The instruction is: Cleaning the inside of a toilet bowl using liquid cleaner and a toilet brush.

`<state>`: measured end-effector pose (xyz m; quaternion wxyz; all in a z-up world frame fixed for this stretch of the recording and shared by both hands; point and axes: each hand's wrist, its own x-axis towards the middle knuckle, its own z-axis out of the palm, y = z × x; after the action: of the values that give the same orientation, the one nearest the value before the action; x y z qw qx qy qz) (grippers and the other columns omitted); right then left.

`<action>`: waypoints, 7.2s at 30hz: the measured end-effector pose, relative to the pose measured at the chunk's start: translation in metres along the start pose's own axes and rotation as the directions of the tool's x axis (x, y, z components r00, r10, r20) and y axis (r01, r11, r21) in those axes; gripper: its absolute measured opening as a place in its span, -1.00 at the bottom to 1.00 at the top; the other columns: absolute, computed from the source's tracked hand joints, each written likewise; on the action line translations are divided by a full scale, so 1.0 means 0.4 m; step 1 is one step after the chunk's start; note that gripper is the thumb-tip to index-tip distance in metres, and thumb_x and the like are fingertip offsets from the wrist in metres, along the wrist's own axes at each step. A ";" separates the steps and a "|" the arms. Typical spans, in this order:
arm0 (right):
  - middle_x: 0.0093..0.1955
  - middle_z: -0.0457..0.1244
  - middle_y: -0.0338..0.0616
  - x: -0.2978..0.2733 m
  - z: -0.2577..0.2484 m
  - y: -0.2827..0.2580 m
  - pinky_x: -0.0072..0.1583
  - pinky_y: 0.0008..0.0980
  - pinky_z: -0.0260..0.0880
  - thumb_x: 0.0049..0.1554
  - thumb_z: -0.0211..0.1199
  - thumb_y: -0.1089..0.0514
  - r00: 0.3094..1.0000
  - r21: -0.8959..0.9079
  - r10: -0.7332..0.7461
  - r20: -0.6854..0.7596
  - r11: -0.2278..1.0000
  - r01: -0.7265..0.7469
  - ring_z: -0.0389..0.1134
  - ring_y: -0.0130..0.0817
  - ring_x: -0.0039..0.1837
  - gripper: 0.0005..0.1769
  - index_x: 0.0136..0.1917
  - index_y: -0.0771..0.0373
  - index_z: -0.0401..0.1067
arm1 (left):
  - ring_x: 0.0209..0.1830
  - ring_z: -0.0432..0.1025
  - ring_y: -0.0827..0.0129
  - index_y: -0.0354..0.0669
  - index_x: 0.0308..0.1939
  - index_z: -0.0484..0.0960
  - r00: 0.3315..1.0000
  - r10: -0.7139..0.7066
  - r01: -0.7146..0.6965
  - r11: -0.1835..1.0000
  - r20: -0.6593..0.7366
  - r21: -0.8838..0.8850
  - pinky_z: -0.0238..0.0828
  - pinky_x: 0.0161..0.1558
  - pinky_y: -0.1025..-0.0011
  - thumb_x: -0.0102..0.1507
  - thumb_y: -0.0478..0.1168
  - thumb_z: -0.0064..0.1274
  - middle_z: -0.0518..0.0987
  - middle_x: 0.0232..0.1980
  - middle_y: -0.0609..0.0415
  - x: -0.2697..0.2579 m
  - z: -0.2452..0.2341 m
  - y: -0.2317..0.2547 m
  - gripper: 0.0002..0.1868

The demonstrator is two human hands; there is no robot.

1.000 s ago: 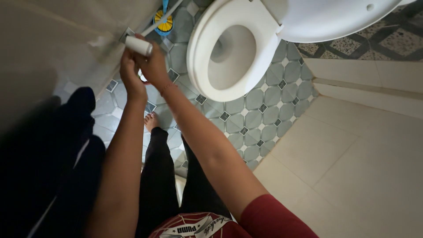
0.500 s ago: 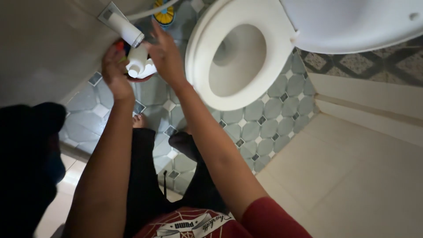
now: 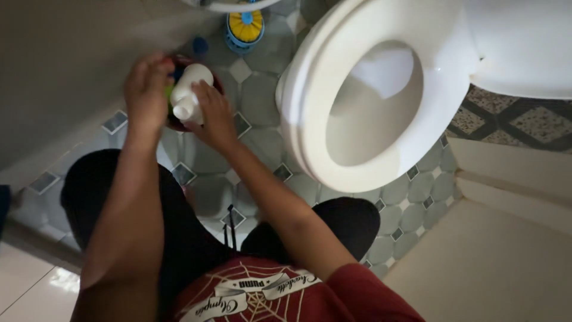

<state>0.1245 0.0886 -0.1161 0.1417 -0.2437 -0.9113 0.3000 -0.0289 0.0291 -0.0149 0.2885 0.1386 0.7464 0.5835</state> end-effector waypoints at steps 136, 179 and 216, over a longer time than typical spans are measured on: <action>0.11 0.37 -0.11 -0.234 -1.033 -0.044 0.06 -0.34 0.47 0.11 0.29 -0.31 0.912 0.198 0.407 -0.041 0.898 -0.392 0.44 -0.29 0.09 -0.24 0.36 0.19 0.23 | -0.38 0.45 0.57 -0.07 -0.25 0.64 0.829 0.394 -0.173 0.856 0.398 -0.488 0.43 -0.23 0.56 0.22 -0.12 0.21 0.61 -0.41 0.22 -0.241 0.629 0.450 -0.85; 0.14 0.36 -0.03 -0.247 -1.151 0.026 -0.01 -0.23 0.41 0.08 0.27 -0.36 0.875 -0.067 0.405 0.265 0.913 -0.402 0.43 -0.15 0.07 -0.21 0.34 0.19 0.22 | -0.49 0.57 0.14 0.23 -0.31 0.62 0.258 0.533 -0.908 -0.151 0.806 0.390 0.40 -0.42 0.23 0.10 0.02 0.25 0.62 -0.47 0.20 -0.144 0.677 0.380 -0.83; -0.43 0.08 -0.38 -0.153 -1.180 -0.017 -0.24 -0.60 -0.01 0.31 0.10 -0.21 0.889 0.493 0.390 -0.241 0.838 -0.234 0.02 -0.66 -0.35 -0.58 -0.25 0.06 0.27 | -0.11 0.55 -0.14 -0.21 0.34 0.44 0.276 0.439 -0.782 0.620 0.855 -0.066 0.40 -0.19 0.09 0.26 0.00 0.33 0.65 0.01 -0.24 -0.236 0.569 0.560 -0.33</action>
<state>0.3645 0.2771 0.2493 0.2940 -0.3985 -0.7265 0.4764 0.1519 0.2207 0.1889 0.3082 0.7213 0.5031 0.3627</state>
